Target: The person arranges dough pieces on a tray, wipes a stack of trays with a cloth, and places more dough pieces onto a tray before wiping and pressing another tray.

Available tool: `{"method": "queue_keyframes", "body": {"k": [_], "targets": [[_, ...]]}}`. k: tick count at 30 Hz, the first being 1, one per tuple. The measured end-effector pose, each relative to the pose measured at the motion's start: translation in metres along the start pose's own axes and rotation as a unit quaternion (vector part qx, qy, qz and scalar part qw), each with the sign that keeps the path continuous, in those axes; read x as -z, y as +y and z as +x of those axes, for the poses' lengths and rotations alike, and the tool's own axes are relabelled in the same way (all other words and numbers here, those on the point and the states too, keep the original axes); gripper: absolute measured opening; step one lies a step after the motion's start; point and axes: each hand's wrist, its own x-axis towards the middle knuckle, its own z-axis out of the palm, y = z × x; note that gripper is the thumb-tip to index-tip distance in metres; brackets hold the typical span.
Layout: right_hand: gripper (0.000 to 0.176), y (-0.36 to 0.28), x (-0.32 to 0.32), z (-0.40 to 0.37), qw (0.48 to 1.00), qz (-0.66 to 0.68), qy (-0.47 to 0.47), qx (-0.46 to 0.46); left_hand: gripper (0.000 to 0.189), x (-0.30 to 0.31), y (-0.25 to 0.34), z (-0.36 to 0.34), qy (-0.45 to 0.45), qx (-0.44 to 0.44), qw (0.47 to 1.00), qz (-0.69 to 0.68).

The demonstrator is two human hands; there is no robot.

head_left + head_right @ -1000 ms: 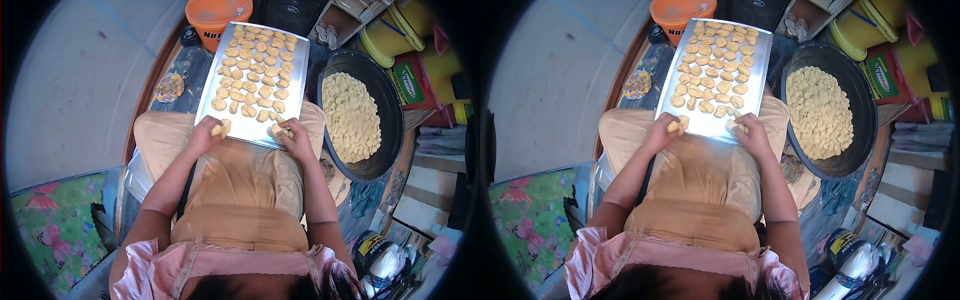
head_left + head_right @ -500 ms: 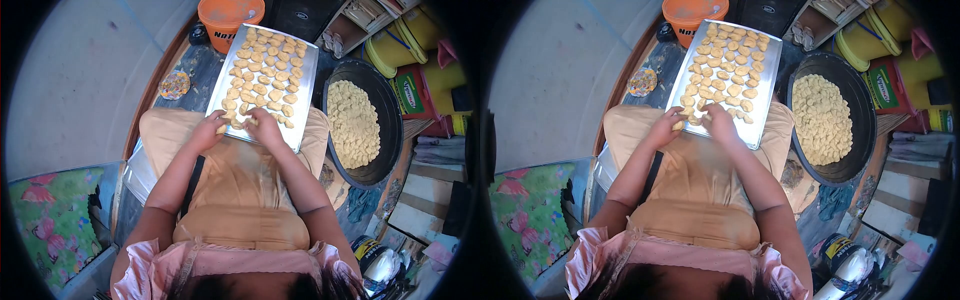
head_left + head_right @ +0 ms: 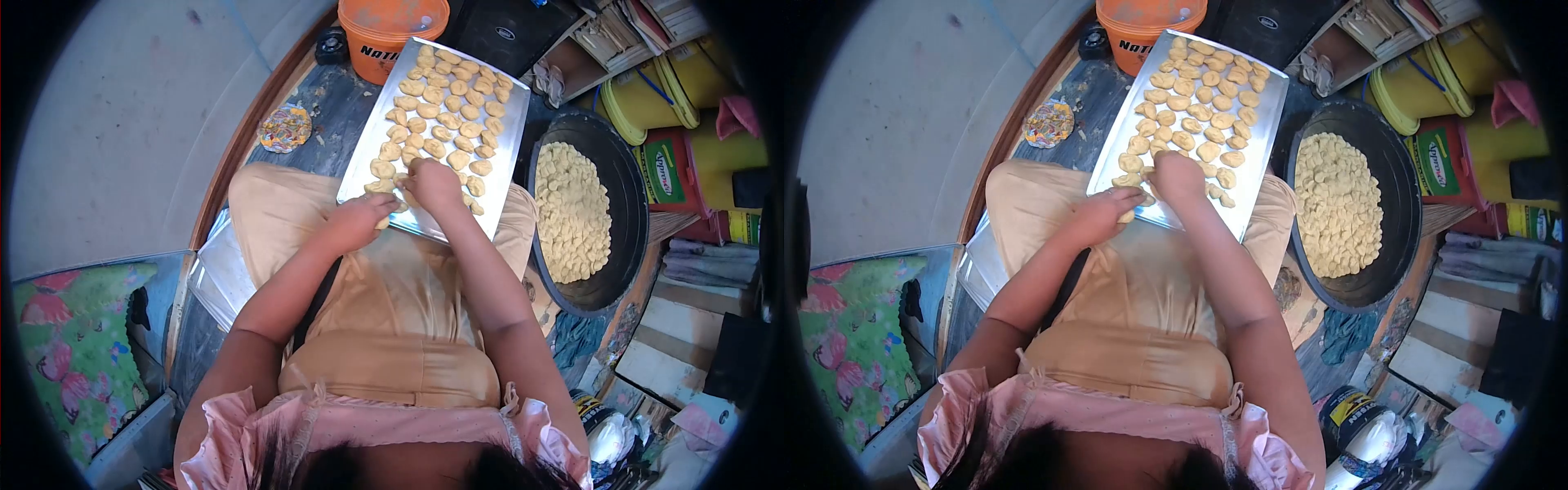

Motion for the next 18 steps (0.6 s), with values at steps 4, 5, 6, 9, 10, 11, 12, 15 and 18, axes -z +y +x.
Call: {"method": "queue_keyframes", "body": {"k": [4, 5, 6, 9, 10, 11, 12, 15, 18], "targets": [[0.030, 0.017, 0.013, -0.027, 0.985, 0.161, 0.047, -0.027, 0.064, -0.008, 0.004, 0.008, -0.003, 0.026, 0.999, 0.029], [0.029, 0.018, 0.012, -0.033, 0.987, 0.157, 0.036, -0.031, 0.064, -0.013, 0.003, 0.009, 0.011, 0.028, 0.999, 0.034], [0.029, 0.019, 0.013, -0.039, 0.987, 0.152, 0.027, -0.036, 0.063, -0.016, 0.002, 0.009, 0.013, 0.027, 0.999, 0.033], [0.030, 0.022, -0.003, -0.047, 0.993, 0.113, 0.034, -0.025, 0.063, -0.013, 0.005, 0.010, 0.017, 0.020, 0.999, 0.031], [0.031, 0.024, -0.006, -0.047, 0.994, 0.106, 0.032, -0.021, 0.063, -0.006, 0.012, 0.006, 0.015, 0.020, 0.999, 0.030], [0.028, 0.029, -0.006, -0.046, 0.987, 0.152, 0.046, -0.030, 0.064, -0.002, 0.015, 0.004, 0.013, 0.021, 0.999, 0.028], [0.027, 0.035, -0.003, -0.047, 0.983, 0.175, 0.044, -0.040, 0.064, -0.001, 0.015, 0.002, -0.004, 0.019, 0.999, 0.034], [0.027, 0.045, 0.014, -0.053, 0.976, 0.209, 0.010, -0.065, 0.065, -0.002, 0.016, -0.001, -0.051, 0.019, 0.997, 0.049], [0.030, 0.038, 0.011, -0.068, 0.985, 0.146, -0.055, -0.072, 0.065, -0.012, 0.013, 0.006, -0.048, 0.001, 0.997, 0.057]]}}
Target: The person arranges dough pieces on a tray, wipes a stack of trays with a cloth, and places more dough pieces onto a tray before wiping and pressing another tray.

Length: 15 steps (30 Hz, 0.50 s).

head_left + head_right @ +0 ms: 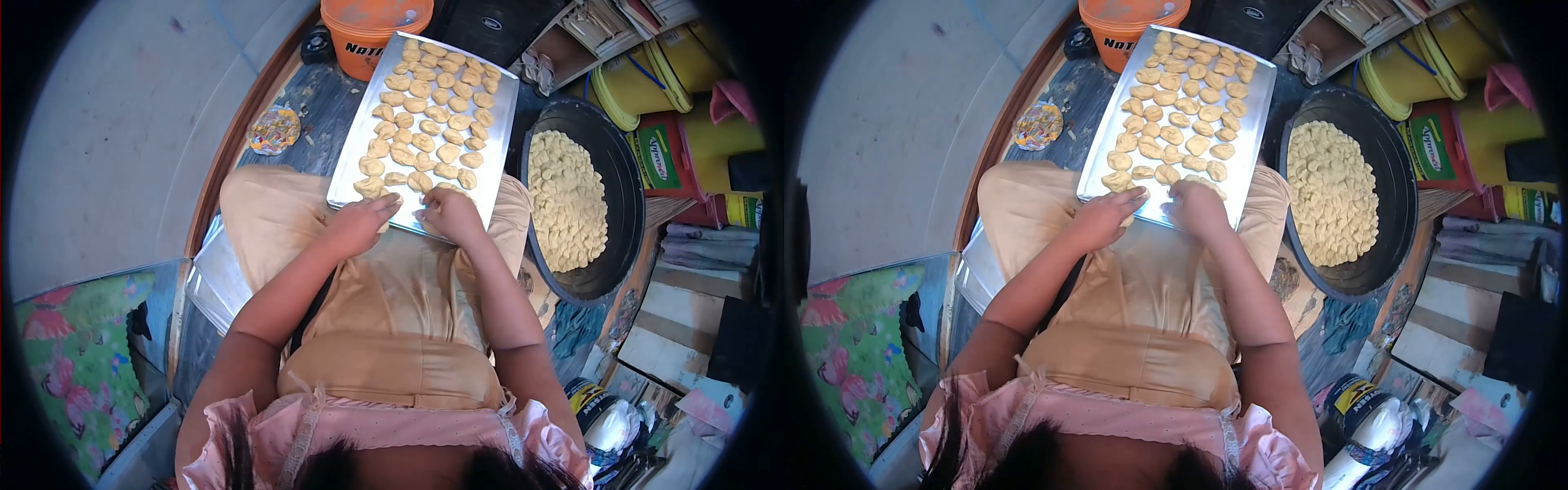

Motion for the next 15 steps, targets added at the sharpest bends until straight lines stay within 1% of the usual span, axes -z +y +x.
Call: {"method": "queue_keyframes", "body": {"k": [1, 2, 4, 5, 8, 11, 14, 15], "targets": [[0.036, 0.006, -0.014, -0.006, 0.999, -0.018, 0.026, 0.013, 0.064, -0.005, -0.003, 0.003, 0.016, -0.018, 1.000, -0.003], [0.038, 0.006, -0.018, -0.014, 0.999, -0.033, 0.030, 0.022, 0.063, -0.005, -0.002, 0.005, 0.032, -0.034, 0.999, -0.005], [0.042, 0.006, -0.022, -0.026, 0.997, -0.062, 0.040, 0.039, 0.062, 0.008, 0.006, -0.001, 0.019, -0.006, 1.000, -0.016], [0.045, 0.013, -0.025, -0.029, 0.996, -0.056, 0.042, 0.048, 0.062, 0.012, 0.010, -0.003, 0.012, 0.006, 1.000, -0.022], [0.042, 0.030, -0.035, -0.036, 0.992, -0.044, 0.078, 0.083, 0.061, 0.006, 0.000, -0.014, 0.093, 0.040, 0.994, -0.032], [0.040, 0.025, -0.034, -0.031, 0.992, 0.054, 0.107, 0.026, 0.062, 0.001, -0.015, -0.016, 0.079, 0.076, 0.994, -0.014], [0.037, 0.002, -0.028, -0.015, 0.976, 0.130, 0.174, -0.006, 0.065, 0.014, 0.004, -0.016, 0.068, 0.080, 0.994, -0.008], [0.039, -0.002, -0.029, -0.009, 0.978, 0.124, 0.169, 0.004, 0.066, 0.014, 0.006, -0.014, 0.052, 0.060, 0.997, -0.003]]}}
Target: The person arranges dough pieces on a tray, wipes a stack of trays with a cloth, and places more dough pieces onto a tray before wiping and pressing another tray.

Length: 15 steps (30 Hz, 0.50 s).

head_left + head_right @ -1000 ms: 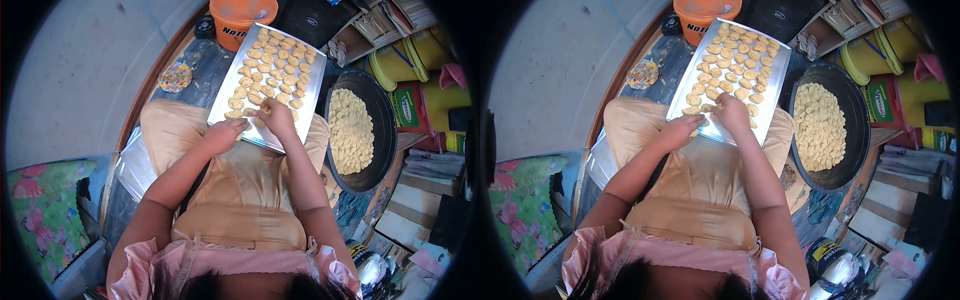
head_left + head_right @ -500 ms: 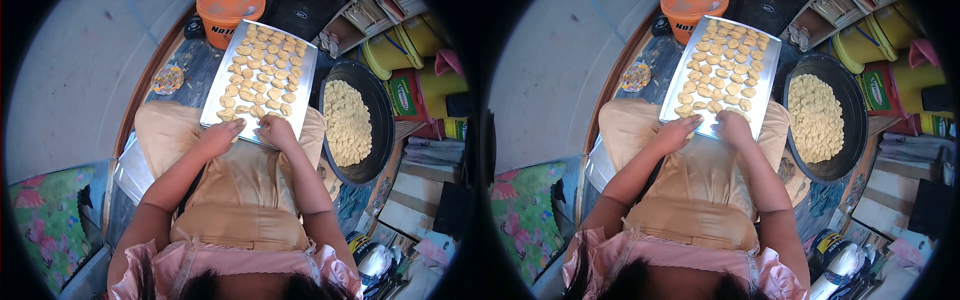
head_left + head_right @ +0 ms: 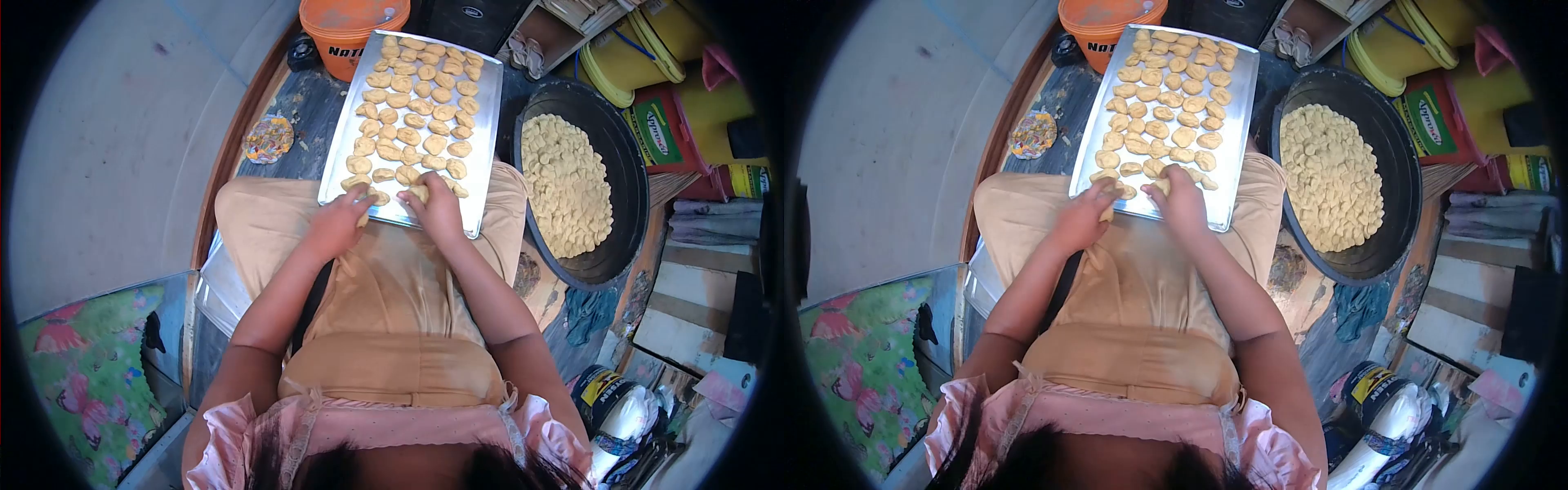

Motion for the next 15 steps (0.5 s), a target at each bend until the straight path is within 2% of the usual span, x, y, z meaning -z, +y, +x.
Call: {"method": "queue_keyframes", "body": {"k": [2, 6, 8, 11, 15], "targets": [[0.041, 0.006, -0.005, -0.002, 0.999, -0.024, -0.026, 0.038, 0.070, -0.004, 0.002, 0.005, -0.032, -0.038, 0.999, 0.014], [0.045, 0.023, -0.007, -0.011, 0.995, -0.024, -0.060, 0.079, 0.075, -0.013, 0.007, 0.014, -0.026, -0.022, 0.997, 0.068], [0.045, 0.019, 0.000, -0.014, 0.997, 0.011, -0.063, 0.039, 0.075, -0.011, 0.016, 0.014, -0.003, -0.036, 0.997, 0.072], [0.046, 0.021, 0.005, -0.011, 0.997, 0.034, -0.065, 0.016, 0.082, -0.013, 0.029, 0.018, -0.053, -0.103, 0.993, 0.011], [0.045, 0.029, 0.008, -0.010, 0.993, -0.019, -0.082, 0.084, 0.079, -0.028, 0.031, 0.021, -0.055, -0.072, 0.995, 0.045]]}}
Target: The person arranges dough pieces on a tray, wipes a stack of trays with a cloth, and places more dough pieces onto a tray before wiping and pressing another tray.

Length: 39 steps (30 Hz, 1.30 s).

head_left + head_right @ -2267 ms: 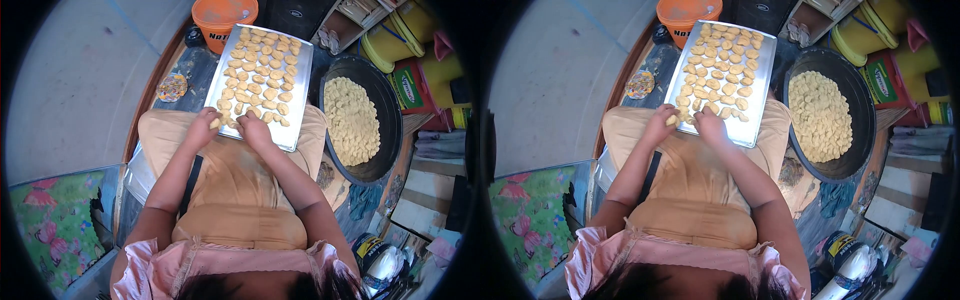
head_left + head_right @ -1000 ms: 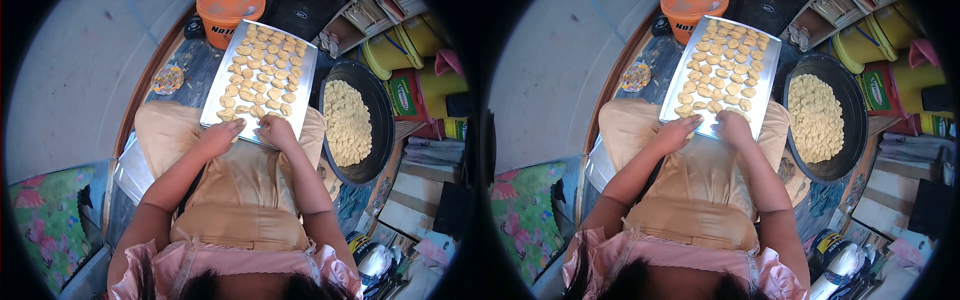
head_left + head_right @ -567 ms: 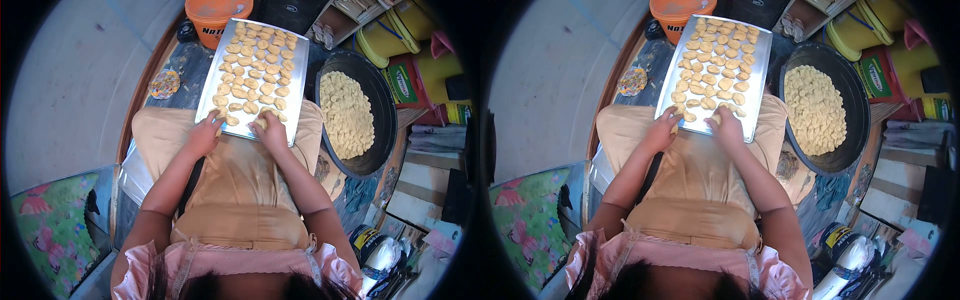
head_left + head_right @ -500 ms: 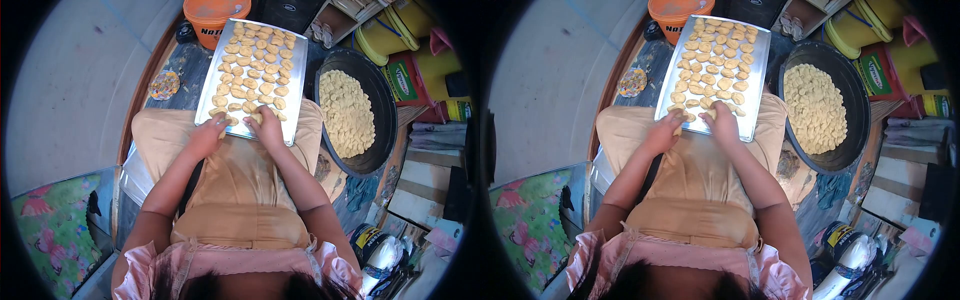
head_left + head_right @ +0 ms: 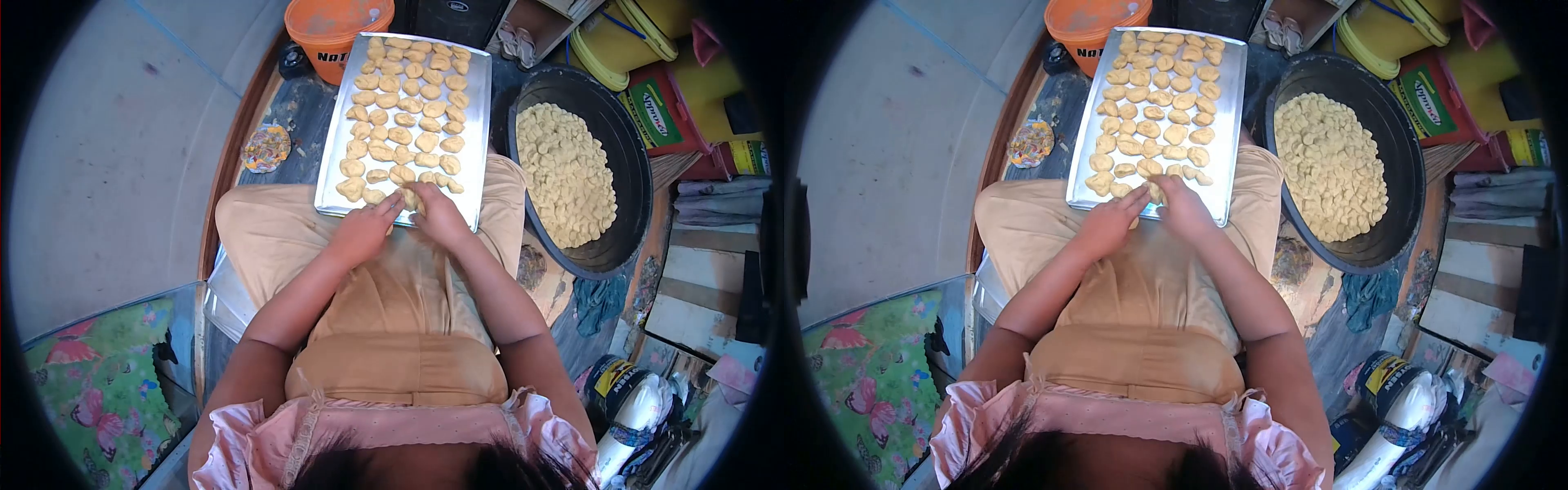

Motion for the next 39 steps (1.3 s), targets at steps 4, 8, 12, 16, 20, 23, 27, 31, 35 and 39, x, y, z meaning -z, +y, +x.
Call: {"method": "queue_keyframes", "body": {"k": [4, 8, 12, 16, 20, 23, 27, 31, 35, 39], "targets": [[0.041, 0.009, 0.013, -0.005, 0.998, 0.061, -0.015, -0.033, 0.077, 0.003, -0.002, 0.000, 0.004, 0.015, 0.999, -0.037], [0.034, -0.001, 0.021, -0.012, 0.993, 0.081, 0.026, -0.075, 0.075, 0.005, -0.001, 0.001, -0.007, 0.026, 0.999, -0.034], [0.033, 0.012, 0.023, -0.013, 0.995, 0.060, -0.006, -0.080, 0.062, 0.009, 0.011, 0.000, 0.013, -0.020, 1.000, 0.016], [0.034, 0.019, 0.025, -0.015, 0.998, -0.037, 0.039, -0.035, 0.048, -0.001, 0.014, 0.010, 0.042, 0.001, 0.997, 0.063], [0.031, 0.028, 0.032, -0.026, 0.987, 0.120, 0.095, -0.052, 0.050, -0.002, 0.018, 0.014, 0.046, 0.022, 0.997, 0.058], [0.030, 0.041, 0.035, -0.032, 0.985, 0.117, 0.067, -0.111, 0.054, 0.005, 0.023, 0.013, 0.078, -0.041, 0.995, 0.042], [0.030, 0.041, 0.034, -0.034, 0.992, 0.058, 0.098, -0.057, 0.059, 0.009, 0.040, 0.022, 0.011, -0.078, 0.997, 0.023], [0.030, 0.026, 0.037, -0.035, 0.991, -0.090, 0.103, 0.012, 0.059, -0.006, 0.038, 0.031, -0.004, -0.061, 0.998, 0.034], [0.027, 0.032, 0.042, -0.031, 0.985, -0.032, 0.062, -0.160, 0.058, 0.005, 0.036, 0.022, 0.004, -0.068, 0.998, 0.005], [0.026, 0.034, 0.037, -0.030, 0.989, -0.028, 0.078, -0.121, 0.059, 0.014, 0.026, -0.007, -0.021, 0.026, 0.999, -0.034]]}}
